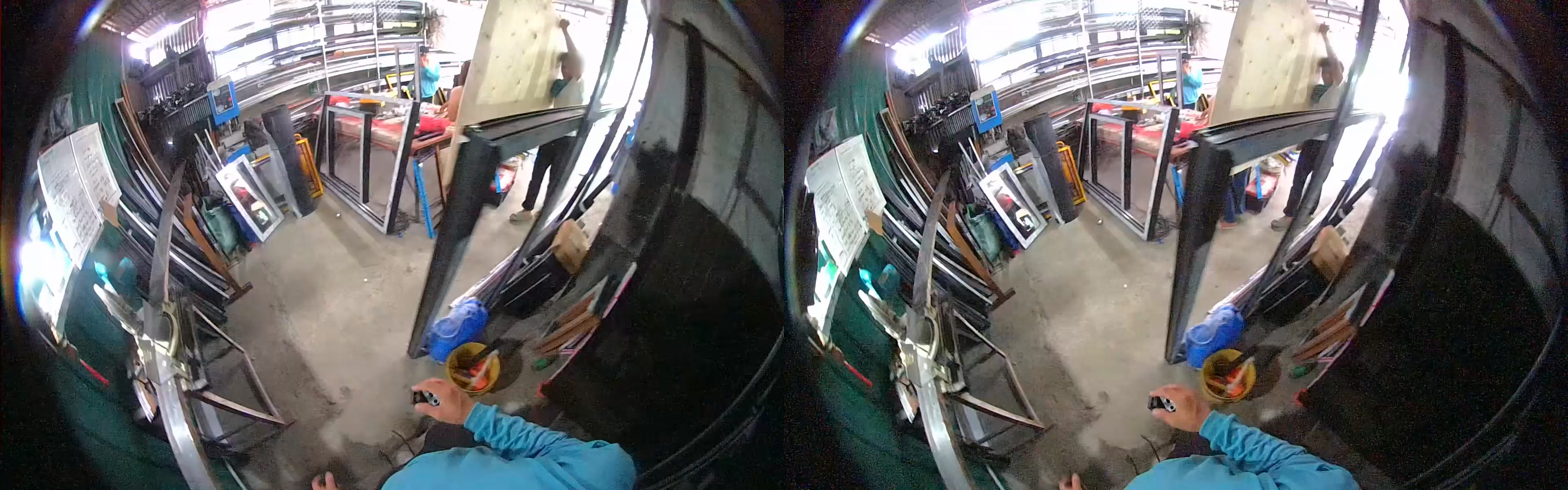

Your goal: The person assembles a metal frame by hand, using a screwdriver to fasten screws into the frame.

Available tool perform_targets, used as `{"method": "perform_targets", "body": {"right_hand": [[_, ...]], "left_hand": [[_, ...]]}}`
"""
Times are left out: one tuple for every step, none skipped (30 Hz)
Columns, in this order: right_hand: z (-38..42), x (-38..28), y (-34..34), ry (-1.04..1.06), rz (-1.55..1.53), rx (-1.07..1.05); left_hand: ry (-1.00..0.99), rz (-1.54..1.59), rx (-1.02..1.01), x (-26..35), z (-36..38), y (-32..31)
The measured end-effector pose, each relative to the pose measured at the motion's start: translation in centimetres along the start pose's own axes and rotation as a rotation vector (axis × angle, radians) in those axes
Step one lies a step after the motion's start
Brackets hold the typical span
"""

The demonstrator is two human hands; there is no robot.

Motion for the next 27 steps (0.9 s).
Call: {"method": "perform_targets", "body": {"right_hand": [[-3.0, -0.9, -0.1, 0.031, -0.026, 0.015], [-5.7, -1.9, -0.1, 0.073, -0.035, 0.057], [-8.5, -1.9, -1.1, 0.077, -0.048, 0.045], [-11.1, -1.8, -1.9, 0.09, -0.054, 0.059], [-13.8, -1.7, -2.6, 0.105, -0.057, 0.071], [-16.6, -1.8, -3.2, 0.14, -0.079, 0.069], [-19.5, -1.4, -3.8, 0.145, -0.085, 0.054], [-22.2, -1.4, -4.0, 0.195, -0.059, 0.055], [-24.9, -1.0, -4.2, 0.245, -0.032, 0.063], [-27.8, 0.4, -4.3, 0.219, -0.01, 0.079], [-30.7, 2.0, -3.9, 0.224, 0.012, 0.153], [-33.5, 3.7, -3.4, 0.212, 0.021, 0.202], [-36.6, 5.0, -2.2, 0.197, 0.037, 0.268], [-39.8, 6.5, -1.3, 0.195, 0.057, 0.315], [-42.8, 8.6, -0.4, 0.134, 0.055, 0.39], [-45.5, 10.4, 0.6, 0.067, 0.048, 0.468], [-48.5, 11.1, 1.6, 0.035, 0.062, 0.514], [-51.6, 10.9, 2.5, 0.036, 0.078, 0.523], [-54.6, 10.5, 3.0, 0.037, 0.089, 0.517], [-57.4, 10.0, 3.8, 0.005, 0.102, 0.522], [-60.4, 8.9, 4.6, 0.033, 0.107, 0.531], [-62.4, 8.5, 5.8, 0.079, 0.123, 0.543], [-65.0, 9.2, 6.0, 0.072, 0.136, 0.554], [-67.1, 10.2, 6.0, 0.063, 0.202, 0.595], [-69.2, 11.3, 5.5, 0.053, 0.263, 0.635], [-71.0, 12.9, 5.2, 0.044, 0.258, 0.646], [-71.9, 14.5, 5.1, 0.015, 0.309, 0.742]], "left_hand": [[-0.011, 0.007, 0.026, -3.5, -2.2, 3.5], [-0.001, 0.293, 0.16, -1.1, -6.5, 3.6], [-0.042, 0.277, 0.114, 2.0, -9.7, 3.3], [-0.077, 0.264, 0.067, 8.2, -11.3, 2.8], [-0.155, 0.237, 0.068, 8.9, -15.2, 2.1], [-0.235, 0.209, 0.069, 9.2, -19.2, 1.2], [-0.225, 0.208, 0.084, 9.8, -22.0, 0.6], [-0.201, 0.239, -0.002, 10.5, -24.8, -1.4], [-0.182, 0.272, -0.091, 11.0, -27.3, -3.6], [-0.201, 0.186, -0.084, 12.3, -28.8, -4.5], [-0.227, 0.102, -0.078, 13.7, -30.8, -5.5], [-0.266, 0.013, -0.045, 12.0, -33.8, -6.2], [-0.32, -0.074, -0.022, 8.9, -36.9, -6.9], [-0.221, -0.005, -0.05, 2.6, -40.8, -7.7], [-0.264, -0.009, -0.09, 6.0, -45.9, -8.7], [-0.276, -0.018, -0.119, 7.6, -51.4, -9.6], [-0.274, -0.03, -0.153, 8.6, -56.2, -10.5], [-0.245, -0.044, -0.186, 8.7, -59.3, -11.0], [-0.202, -0.06, -0.212, 8.9, -61.6, -11.0], [-0.165, -0.067, -0.228, 9.4, -64.2, -11.3], [-0.134, -0.064, -0.236, 9.9, -67.1, -11.8], [-0.114, -0.046, -0.237, 10.6, -69.5, -13.5], [-0.092, -0.045, -0.237, 11.0, -73.0, -13.9], [-0.07, -0.047, -0.234, 11.1, -76.7, -14.0], [-0.048, -0.055, -0.227, 10.9, -80.5, -13.8], [-0.025, -0.069, -0.217, 10.6, -84.3, -12.9], [-0.007, -0.097, -0.205, 10.6, -88.6, -11.1]]}}
Point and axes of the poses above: each hand's wrist, its own z-axis away from the middle knuckle, its own y-axis out of the back of the hand, x = y × z, the point moved 10 cm from there along -z, towards the middle knuckle, and after that the axes turned 7 degrees about -x, right-handed, at the moved point
